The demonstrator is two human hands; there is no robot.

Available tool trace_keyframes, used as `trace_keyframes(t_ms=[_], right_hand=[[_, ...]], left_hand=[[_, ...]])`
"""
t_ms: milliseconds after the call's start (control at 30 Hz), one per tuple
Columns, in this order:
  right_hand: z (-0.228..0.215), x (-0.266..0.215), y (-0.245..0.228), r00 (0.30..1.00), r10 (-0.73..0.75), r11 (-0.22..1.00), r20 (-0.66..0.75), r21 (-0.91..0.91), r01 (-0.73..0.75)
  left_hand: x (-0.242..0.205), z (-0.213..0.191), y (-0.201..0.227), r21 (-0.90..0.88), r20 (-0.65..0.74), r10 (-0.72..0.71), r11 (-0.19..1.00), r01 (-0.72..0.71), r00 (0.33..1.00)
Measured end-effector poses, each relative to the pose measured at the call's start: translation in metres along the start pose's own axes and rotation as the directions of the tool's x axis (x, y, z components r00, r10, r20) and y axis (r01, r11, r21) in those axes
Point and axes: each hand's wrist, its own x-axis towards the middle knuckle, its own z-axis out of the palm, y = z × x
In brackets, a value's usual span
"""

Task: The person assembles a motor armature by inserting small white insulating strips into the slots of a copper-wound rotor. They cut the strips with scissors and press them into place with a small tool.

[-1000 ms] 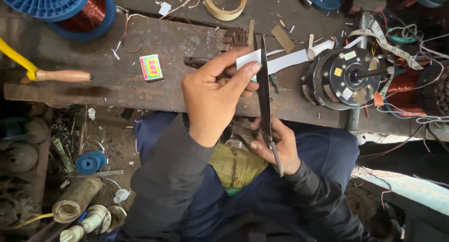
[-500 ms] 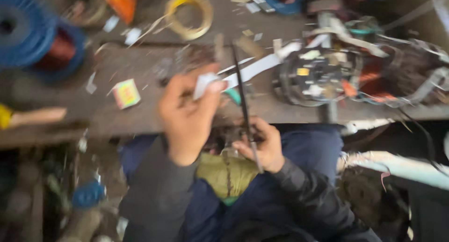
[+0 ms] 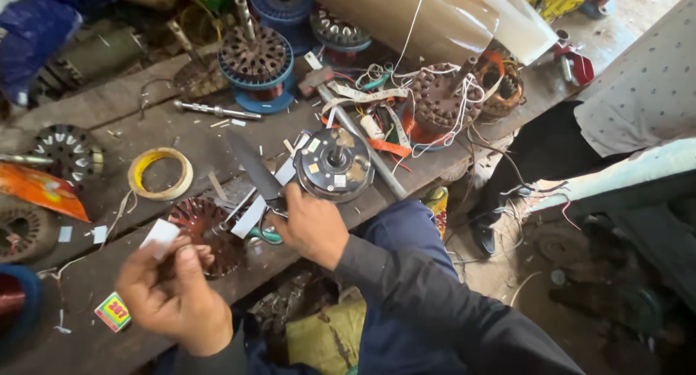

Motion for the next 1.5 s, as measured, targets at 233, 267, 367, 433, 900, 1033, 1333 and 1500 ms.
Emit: trace_keyframes(t_ms=[233, 267, 367, 433, 900, 1033, 1333, 1500], right_hand=[[0.027, 0.019, 0.001, 0.966, -0.244, 0.885, 0.082, -0.389, 0.256], [0.017, 0.018, -0.005, 0.95, -0.289, 0.861, 0.115, -0.402, 0.311], [-0.01, 0.021, -0.023, 0.928, -0.365, 0.886, 0.075, -0.277, 0.371], [-0.016, 0.029, -0.035, 0.915, -0.402, 0.899, 0.006, -0.186, 0.396], [-0.027, -0.014, -0.044, 0.854, -0.521, 0.85, -0.006, 0.092, 0.519], [-0.029, -0.014, -0.044, 0.857, -0.515, 0.853, -0.014, 0.092, 0.514], [-0.002, -0.006, -0.012, 0.927, -0.353, 0.852, 0.128, -0.366, 0.375], [0.007, 0.008, -0.001, 0.958, -0.281, 0.941, 0.056, -0.181, 0.287]], left_hand=[[0.0, -0.019, -0.012, 0.198, 0.121, 0.08, 0.975, -0.103, 0.989], [-0.001, -0.024, -0.01, 0.231, 0.115, 0.086, 0.967, -0.11, 0.99], [0.001, -0.039, -0.011, 0.212, 0.065, 0.048, 0.976, -0.06, 0.997], [0.006, -0.053, -0.015, 0.18, -0.039, -0.015, 0.983, 0.021, 0.999], [0.056, -0.168, -0.037, 0.447, -0.168, -0.008, 0.89, 0.083, 0.986], [0.05, -0.156, -0.032, 0.608, -0.116, 0.023, 0.792, 0.053, 0.993], [0.009, -0.095, 0.013, 0.723, 0.293, 0.28, 0.56, -0.403, 0.914], [-0.03, -0.031, -0.013, 0.473, 0.728, 0.324, 0.401, -0.784, 0.604]])
